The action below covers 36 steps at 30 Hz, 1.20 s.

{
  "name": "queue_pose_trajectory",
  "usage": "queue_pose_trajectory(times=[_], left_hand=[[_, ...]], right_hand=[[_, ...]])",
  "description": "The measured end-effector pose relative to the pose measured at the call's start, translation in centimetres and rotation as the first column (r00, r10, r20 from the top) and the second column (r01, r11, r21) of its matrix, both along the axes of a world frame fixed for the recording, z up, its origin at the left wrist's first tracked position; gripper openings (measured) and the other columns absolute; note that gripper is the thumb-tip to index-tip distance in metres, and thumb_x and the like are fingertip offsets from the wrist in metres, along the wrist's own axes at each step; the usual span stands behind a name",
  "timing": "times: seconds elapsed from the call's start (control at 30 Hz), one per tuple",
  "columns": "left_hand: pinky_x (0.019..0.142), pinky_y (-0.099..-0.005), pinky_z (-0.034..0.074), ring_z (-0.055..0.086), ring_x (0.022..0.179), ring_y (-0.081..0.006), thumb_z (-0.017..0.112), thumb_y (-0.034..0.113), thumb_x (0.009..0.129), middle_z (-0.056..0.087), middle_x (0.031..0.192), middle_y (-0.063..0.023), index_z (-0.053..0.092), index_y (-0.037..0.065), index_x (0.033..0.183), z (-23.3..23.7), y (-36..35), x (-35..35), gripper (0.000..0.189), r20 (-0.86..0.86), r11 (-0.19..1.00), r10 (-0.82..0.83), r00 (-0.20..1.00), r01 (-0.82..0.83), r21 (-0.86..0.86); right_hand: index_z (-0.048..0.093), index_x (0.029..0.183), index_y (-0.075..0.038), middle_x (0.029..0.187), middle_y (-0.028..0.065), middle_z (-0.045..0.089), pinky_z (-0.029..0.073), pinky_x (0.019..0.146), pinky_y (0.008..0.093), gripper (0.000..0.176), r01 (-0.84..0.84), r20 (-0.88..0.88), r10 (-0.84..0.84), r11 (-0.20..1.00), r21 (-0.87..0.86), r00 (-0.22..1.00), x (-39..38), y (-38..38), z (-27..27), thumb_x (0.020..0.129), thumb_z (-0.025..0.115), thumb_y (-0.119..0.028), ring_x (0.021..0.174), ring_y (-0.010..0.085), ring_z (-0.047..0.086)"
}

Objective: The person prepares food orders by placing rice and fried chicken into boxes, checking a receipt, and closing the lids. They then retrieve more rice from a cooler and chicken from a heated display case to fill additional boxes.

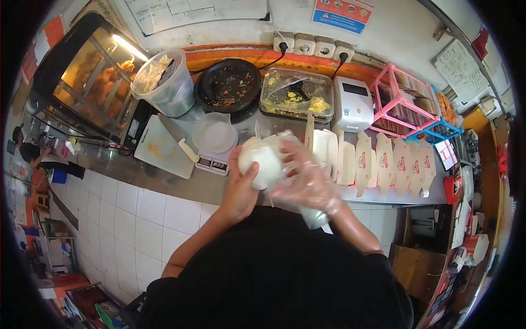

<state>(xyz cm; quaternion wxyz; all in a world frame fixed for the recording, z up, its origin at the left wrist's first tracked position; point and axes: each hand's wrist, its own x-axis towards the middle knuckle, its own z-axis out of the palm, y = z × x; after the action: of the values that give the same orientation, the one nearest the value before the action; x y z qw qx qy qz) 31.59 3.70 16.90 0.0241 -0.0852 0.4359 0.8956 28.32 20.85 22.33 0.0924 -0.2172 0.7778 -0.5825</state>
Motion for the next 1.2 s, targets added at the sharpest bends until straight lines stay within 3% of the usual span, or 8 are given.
queue_pose_trajectory(times=[0.13, 0.23, 0.37, 0.43, 0.67, 0.9, 1.13, 1.2], left_hand=[[0.107, -0.0430, 0.027, 0.031, 0.130, -0.0253, 0.023, 0.044, 0.099, 0.030, 0.140, -0.0095, 0.022, 0.017, 0.135, 0.5, 0.5, 0.5, 0.045, -0.202, 0.974, -0.009, 0.979, 0.054, 0.219], [0.100, -0.0461, 0.035, 0.036, 0.127, -0.0253, 0.031, 0.035, 0.099, 0.032, 0.139, -0.0086, 0.025, 0.021, 0.133, 0.6, -0.5, 0.8, 0.037, -0.266, 0.981, 0.092, 0.960, -0.041, 0.189], [0.084, -0.0413, 0.048, 0.046, 0.118, -0.0240, 0.044, 0.023, 0.096, 0.037, 0.136, -0.0074, 0.025, 0.023, 0.133, 0.9, -2.4, 1.8, 0.042, -0.131, 0.991, 0.129, 0.983, -0.125, 0.041], [0.069, -0.0342, 0.053, 0.055, 0.108, -0.0214, 0.054, 0.015, 0.091, 0.044, 0.129, -0.0062, 0.027, 0.021, 0.133, 1.2, -2.5, 2.1, 0.049, -0.138, 0.986, 0.148, 0.979, -0.135, 0.094], [0.065, -0.0344, 0.054, 0.058, 0.101, -0.0207, 0.056, 0.020, 0.091, 0.053, 0.119, -0.0054, 0.035, 0.015, 0.128, 0.1, -3.0, 1.8, 0.043, -0.070, 0.993, 0.109, 0.992, -0.105, 0.060], [0.070, -0.0360, 0.051, 0.059, 0.087, -0.0185, 0.060, 0.032, 0.088, 0.057, 0.105, -0.0078, 0.044, 0.010, 0.120, -10.1, -6.6, 0.8, 0.042, 0.231, 0.914, 0.227, 0.946, -0.124, -0.387], [0.085, -0.0382, 0.045, 0.057, 0.096, -0.0279, 0.072, 0.036, 0.077, 0.057, 0.107, -0.0165, 0.048, -0.001, 0.119, -18.9, -6.5, 0.9, 0.061, 0.163, 0.588, 0.154, 0.974, 0.042, -0.808], [0.091, -0.0372, 0.040, 0.051, 0.106, -0.0270, 0.070, 0.036, 0.079, 0.052, 0.116, -0.0169, 0.045, -0.001, 0.123, -18.0, -6.0, 0.7, 0.063, -0.039, -0.067, 0.165, 0.986, -0.028, -0.997]], right_hand=[[0.045, 0.125, -0.006, 0.120, 0.0125, 0.048, 0.044, 0.090, 0.0357, 0.077, 0.153, -0.412, -0.026, 0.948, 0.280, 0.911, -0.3, -2.9, -2.9, 0.061, 0.085, -0.024, 0.106, 0.0232, 0.051], [0.041, 0.130, -0.009, 0.116, 0.0123, 0.049, 0.042, 0.092, 0.0342, 0.075, -0.050, 0.022, 0.053, 0.991, -0.125, 0.998, -1.5, -1.9, -3.9, 0.067, 0.079, -0.023, 0.107, 0.0237, 0.050], [0.041, 0.130, -0.009, 0.115, 0.0108, 0.051, 0.044, 0.090, 0.0334, 0.068, -0.022, 0.007, 0.023, 1.000, -0.016, 1.000, -2.2, -0.2, -3.2, 0.072, 0.076, -0.019, 0.103, 0.0213, 0.052], [0.037, 0.132, -0.009, 0.109, 0.0098, 0.055, 0.051, 0.079, 0.0331, 0.074, 0.119, 0.552, 0.237, 0.838, -0.533, 0.800, -1.6, 0.0, -2.4, 0.070, 0.078, -0.017, 0.095, 0.0228, 0.059], [0.036, 0.133, -0.006, 0.118, 0.0171, 0.053, 0.054, 0.075, 0.0387, 0.072, 0.222, 0.623, 0.326, 0.737, -0.639, 0.711, -0.2, 0.3, -2.5, 0.076, 0.073, -0.029, 0.097, 0.0281, 0.059], [0.042, 0.127, -0.007, 0.118, 0.0151, 0.055, 0.054, 0.075, 0.0422, 0.048, 0.314, 0.561, 0.612, 0.470, -0.825, 0.558, -0.8, 1.5, -2.9, 0.088, 0.057, -0.030, 0.101, 0.0286, 0.058], [0.044, 0.127, -0.005, 0.112, 0.0181, 0.056, 0.052, 0.063, 0.0432, 0.057, 0.386, 0.671, 0.341, 0.612, -0.690, 0.658, -0.7, 1.0, -3.5, 0.085, 0.057, -0.042, 0.093, 0.0333, 0.059], [0.042, 0.130, -0.006, 0.115, 0.0174, 0.055, 0.052, 0.071, 0.0433, 0.058, 0.432, 0.699, 0.315, 0.604, -0.670, 0.642, -0.6, 0.8, -3.0, 0.087, 0.054, -0.043, 0.098, 0.0324, 0.058]])
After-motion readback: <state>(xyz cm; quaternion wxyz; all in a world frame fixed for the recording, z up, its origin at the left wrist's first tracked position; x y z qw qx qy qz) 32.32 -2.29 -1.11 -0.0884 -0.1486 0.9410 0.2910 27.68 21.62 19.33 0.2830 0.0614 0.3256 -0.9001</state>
